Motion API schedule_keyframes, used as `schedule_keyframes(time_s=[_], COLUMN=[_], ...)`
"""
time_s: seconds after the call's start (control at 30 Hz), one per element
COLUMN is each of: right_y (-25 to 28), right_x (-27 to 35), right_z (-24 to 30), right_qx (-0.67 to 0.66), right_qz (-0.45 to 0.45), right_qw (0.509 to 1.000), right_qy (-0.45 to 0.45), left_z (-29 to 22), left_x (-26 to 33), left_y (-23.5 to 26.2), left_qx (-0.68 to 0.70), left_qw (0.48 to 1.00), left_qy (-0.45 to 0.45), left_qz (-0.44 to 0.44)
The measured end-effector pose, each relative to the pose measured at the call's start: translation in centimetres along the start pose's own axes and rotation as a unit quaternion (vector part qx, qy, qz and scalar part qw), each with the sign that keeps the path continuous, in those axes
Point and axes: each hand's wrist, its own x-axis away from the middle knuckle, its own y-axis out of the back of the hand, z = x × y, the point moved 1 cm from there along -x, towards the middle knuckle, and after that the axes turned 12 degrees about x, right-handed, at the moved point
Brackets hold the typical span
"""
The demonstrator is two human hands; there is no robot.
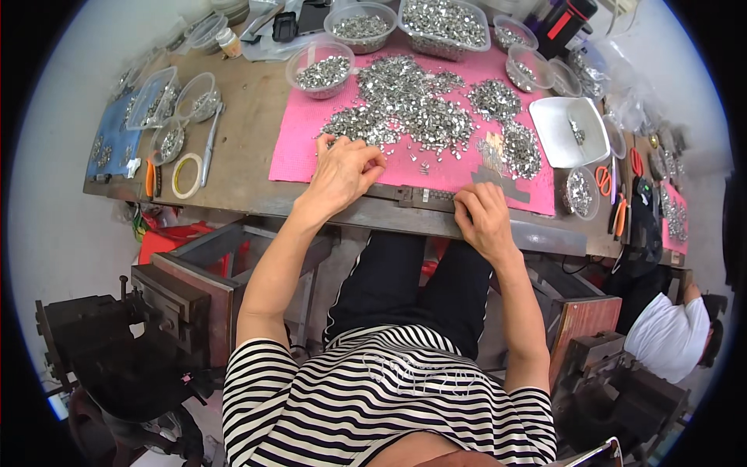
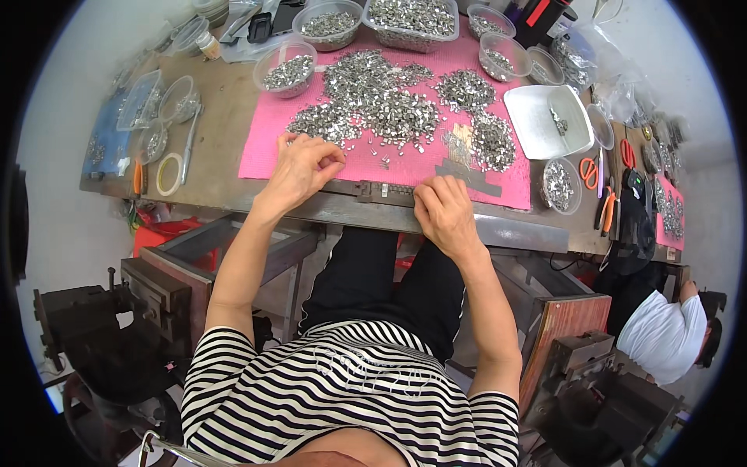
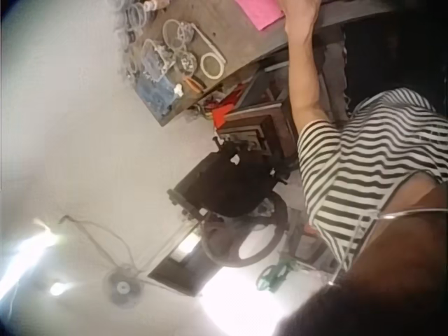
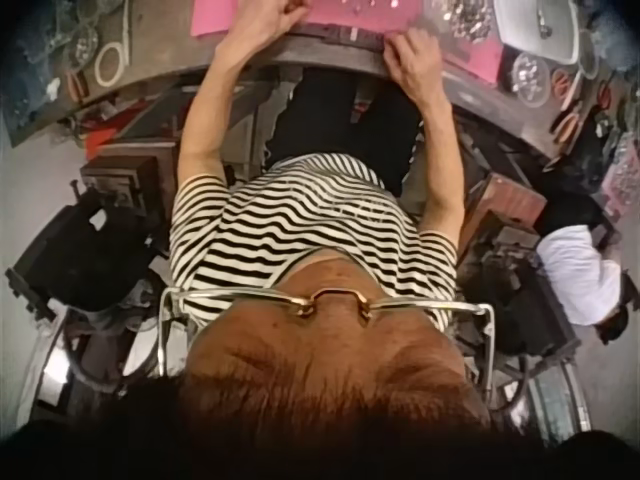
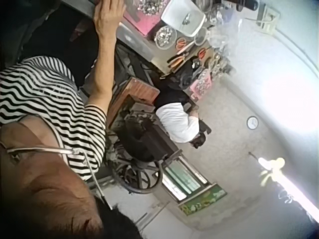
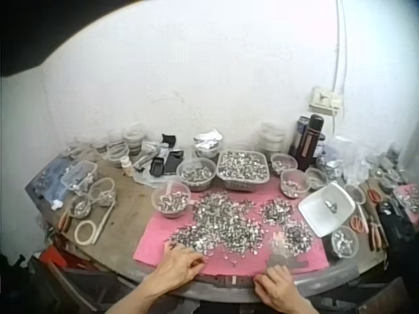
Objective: The person inserts small metal pieces into the slots of a metal fixture by hand, then places the fixture into a manual press machine and turns the handwheel to press them.
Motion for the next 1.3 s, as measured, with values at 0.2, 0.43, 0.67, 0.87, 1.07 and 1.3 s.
schedule_keyframes(time_s=[0.2, 0.43, 0.67, 0.87, 1.07, 1.3], right_y=[0.4, -4.1, -8.5, -7.5, -0.4, 0.3], right_x=[-0.3, -6.5, -10.4, -10.0, -4.8, 0.5], right_z=[0.0, 0.5, 0.4, -0.3, -1.5, -0.7], right_qx=[-0.012, -0.065, -0.096, -0.085, -0.160, -0.082], right_qz=[0.013, -0.008, 0.125, 0.082, 0.089, 0.025], right_qw=[1.000, 0.998, 0.987, 0.993, 0.979, 0.992], right_qy=[0.010, -0.006, 0.023, 0.031, -0.093, -0.093], left_z=[0.0, -0.1, -0.2, -0.3, -0.4, -4.1], left_x=[0.5, 0.0, 0.2, -0.3, -0.4, 0.1], left_y=[0.3, 0.5, 0.2, 0.7, 1.3, -3.4], left_qx=[0.004, 0.032, 0.005, 0.011, 0.012, 0.037], left_qw=[1.000, 0.999, 1.000, 0.999, 0.997, 0.993], left_qy=[-0.023, 0.015, 0.005, -0.017, 0.000, -0.078], left_qz=[-0.010, 0.027, 0.013, 0.032, 0.071, -0.080])
